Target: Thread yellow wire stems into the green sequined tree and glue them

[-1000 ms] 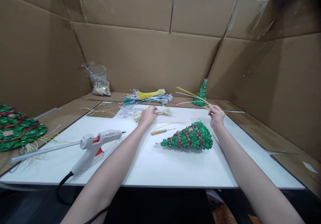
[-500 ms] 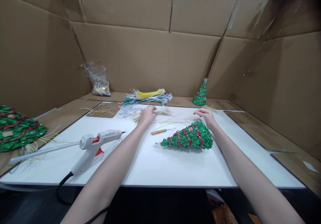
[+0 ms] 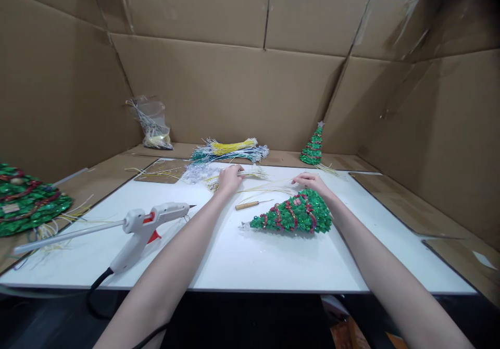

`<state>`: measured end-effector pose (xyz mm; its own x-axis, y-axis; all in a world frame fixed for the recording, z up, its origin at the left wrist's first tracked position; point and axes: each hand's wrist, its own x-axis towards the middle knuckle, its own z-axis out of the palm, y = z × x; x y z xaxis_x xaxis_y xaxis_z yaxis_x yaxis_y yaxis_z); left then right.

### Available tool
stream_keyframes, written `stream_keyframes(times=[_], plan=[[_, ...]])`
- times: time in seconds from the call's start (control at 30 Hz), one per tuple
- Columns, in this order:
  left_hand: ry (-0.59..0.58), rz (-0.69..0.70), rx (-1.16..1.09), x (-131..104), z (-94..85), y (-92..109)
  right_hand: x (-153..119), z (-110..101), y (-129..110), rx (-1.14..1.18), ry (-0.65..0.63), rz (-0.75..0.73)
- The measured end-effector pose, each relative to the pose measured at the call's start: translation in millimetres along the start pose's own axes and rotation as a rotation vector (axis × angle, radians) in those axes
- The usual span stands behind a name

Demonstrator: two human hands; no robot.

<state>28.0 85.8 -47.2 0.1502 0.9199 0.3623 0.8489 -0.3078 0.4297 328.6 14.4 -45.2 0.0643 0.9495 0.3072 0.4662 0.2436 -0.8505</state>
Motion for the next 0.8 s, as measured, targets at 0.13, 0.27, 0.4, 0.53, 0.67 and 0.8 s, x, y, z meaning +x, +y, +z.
stream_keyframes(times=[0.13, 0.27, 0.4, 0.53, 0.67, 0.8], plan=[[-0.005, -0.004, 0.001, -0.9, -1.3, 1.5, -1.3, -0.4, -2.3, -0.043, -0.039, -0.009], [-0.008, -0.005, -0.004, -1.6, -2.7, 2.8, -2.0, -1.1, -2.3, -0.081, -0.05, -0.036], [-0.006, -0.005, -0.013, -1.5, -2.9, 3.1, -2.1, -0.2, 0.1, -0.124, -0.046, -0.074], [-0.001, -0.004, -0.021, -1.7, -3.1, 4.3, -1.6, 0.6, 2.3, -0.153, -0.05, -0.099], [0.007, 0.015, -0.031, -2.1, -3.2, 5.9, 0.1, 0.3, 3.9, -0.173, -0.077, -0.123], [0.025, 0.052, -0.052, -2.4, -2.1, 7.9, 2.1, -1.2, 6.4, -0.197, -0.08, -0.144]])
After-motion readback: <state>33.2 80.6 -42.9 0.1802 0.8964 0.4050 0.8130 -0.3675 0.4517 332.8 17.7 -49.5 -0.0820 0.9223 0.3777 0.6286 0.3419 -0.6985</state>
